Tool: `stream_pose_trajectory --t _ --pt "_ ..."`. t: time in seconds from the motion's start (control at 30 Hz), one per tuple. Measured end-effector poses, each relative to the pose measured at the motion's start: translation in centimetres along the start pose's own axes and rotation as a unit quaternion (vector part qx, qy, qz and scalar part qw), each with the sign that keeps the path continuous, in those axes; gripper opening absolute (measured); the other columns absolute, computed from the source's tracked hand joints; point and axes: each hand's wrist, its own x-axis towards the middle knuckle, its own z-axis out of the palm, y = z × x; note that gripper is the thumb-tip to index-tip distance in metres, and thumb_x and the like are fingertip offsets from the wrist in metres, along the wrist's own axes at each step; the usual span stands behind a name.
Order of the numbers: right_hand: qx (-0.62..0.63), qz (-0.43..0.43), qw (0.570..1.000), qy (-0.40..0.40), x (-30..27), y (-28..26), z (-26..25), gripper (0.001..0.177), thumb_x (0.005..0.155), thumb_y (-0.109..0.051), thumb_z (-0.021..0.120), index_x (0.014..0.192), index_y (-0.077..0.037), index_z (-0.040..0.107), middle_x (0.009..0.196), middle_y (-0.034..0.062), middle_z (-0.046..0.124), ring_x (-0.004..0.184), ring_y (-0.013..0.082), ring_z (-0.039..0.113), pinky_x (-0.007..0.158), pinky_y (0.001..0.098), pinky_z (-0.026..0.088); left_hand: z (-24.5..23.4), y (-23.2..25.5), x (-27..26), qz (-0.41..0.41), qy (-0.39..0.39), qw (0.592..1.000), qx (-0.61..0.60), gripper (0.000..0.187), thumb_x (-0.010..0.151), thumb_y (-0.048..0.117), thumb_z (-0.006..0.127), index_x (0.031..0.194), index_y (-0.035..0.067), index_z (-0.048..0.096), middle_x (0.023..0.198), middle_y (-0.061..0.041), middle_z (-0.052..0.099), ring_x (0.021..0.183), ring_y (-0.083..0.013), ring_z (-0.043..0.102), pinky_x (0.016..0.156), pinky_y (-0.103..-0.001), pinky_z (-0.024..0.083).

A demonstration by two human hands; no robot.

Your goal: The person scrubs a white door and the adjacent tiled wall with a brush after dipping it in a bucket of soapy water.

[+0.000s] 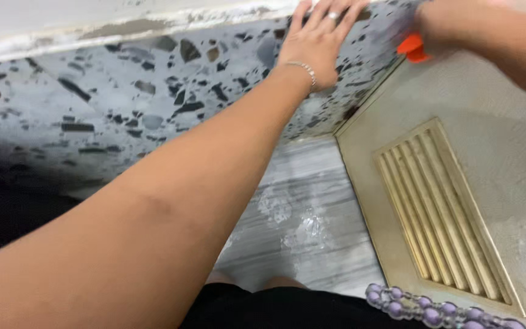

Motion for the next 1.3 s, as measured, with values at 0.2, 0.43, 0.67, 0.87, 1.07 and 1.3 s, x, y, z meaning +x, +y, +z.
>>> stream_pose_trajectory --t 0.2,0.43,0.67,0.87,1.07,1.3 --pt "0.011 0.015 0.977 -0.211 -9.3 -11.6 3.5 0.023 0.098 -0.026 0.060 0.113 -0.016 0.074 0.117 0.0075 0.077 0.108 0.0240 0.075 0.097 0.0455 0.055 0.9 -0.7 -0.1 0.024 0.051 0.998 0.041 0.116 0.072 0.006 0.069 0.163 0.029 0.001 0.172 0.001 0.011 0.158 -0.0221 0.013 0.126 -0.049 0.008" --pt "0.456 0.255 0.818 -0.241 -24.1 -20.3 4.1 0.023 0.097 -0.023 0.064 0.112 -0.008 0.072 0.107 0.0183 0.076 0.098 0.0311 0.072 0.085 0.0440 0.056 0.0 -0.1 -0.2 0.021 0.002 1.000 -0.010 0.114 0.076 0.019 0.074 0.164 0.022 0.003 0.172 -0.002 0.011 0.158 -0.0239 0.010 0.128 -0.052 0.007" --pt "0.948 0.272 -0.032 -0.163 -27.7 -27.9 -3.7 0.037 0.097 -0.028 0.054 0.128 -0.009 0.063 0.104 0.0027 0.072 0.078 0.0159 0.065 0.065 0.0302 0.058 0.3 -2.9 -3.9 0.115 0.138 0.966 -0.183 0.103 0.086 0.024 0.076 0.164 0.017 0.008 0.169 -0.010 0.019 0.156 -0.0361 0.015 0.124 -0.055 0.011" --pt "0.954 0.001 -0.165 -0.250 -24.8 -31.6 -11.2 0.040 0.103 -0.030 0.055 0.136 -0.007 0.061 0.084 0.0026 0.058 0.073 0.0135 0.056 0.063 0.0282 0.055 -1.0 -9.5 -19.1 -0.061 0.095 0.924 -0.366 0.078 0.095 0.019 0.066 0.161 0.014 0.025 0.148 -0.014 0.054 0.139 -0.0315 0.052 0.117 -0.041 0.039" --pt "0.941 -0.111 0.022 -0.319 -18.6 -35.5 -18.2 0.039 0.103 -0.031 0.054 0.132 -0.009 0.065 0.096 0.0049 0.068 0.080 0.0171 0.066 0.069 0.0318 0.057 -8.7 -13.8 -35.7 -0.261 0.245 0.865 -0.352 0.034 0.097 0.011 0.061 0.130 0.014 0.068 0.120 -0.003 0.077 0.107 -0.0138 0.073 0.094 -0.029 0.056" --pt "0.936 -0.064 0.103 -0.332 -14.7 -43.3 -25.4 0.029 0.103 -0.023 0.051 0.121 -0.005 0.066 0.112 0.0070 0.072 0.100 0.0179 0.070 0.095 0.0385 0.057 -9.0 -26.6 -61.6 -0.636 0.484 0.594 -0.091 0.044 0.090 0.005 0.064 0.134 0.004 0.061 0.129 -0.016 0.064 0.118 -0.0256 0.067 0.102 -0.037 0.053"
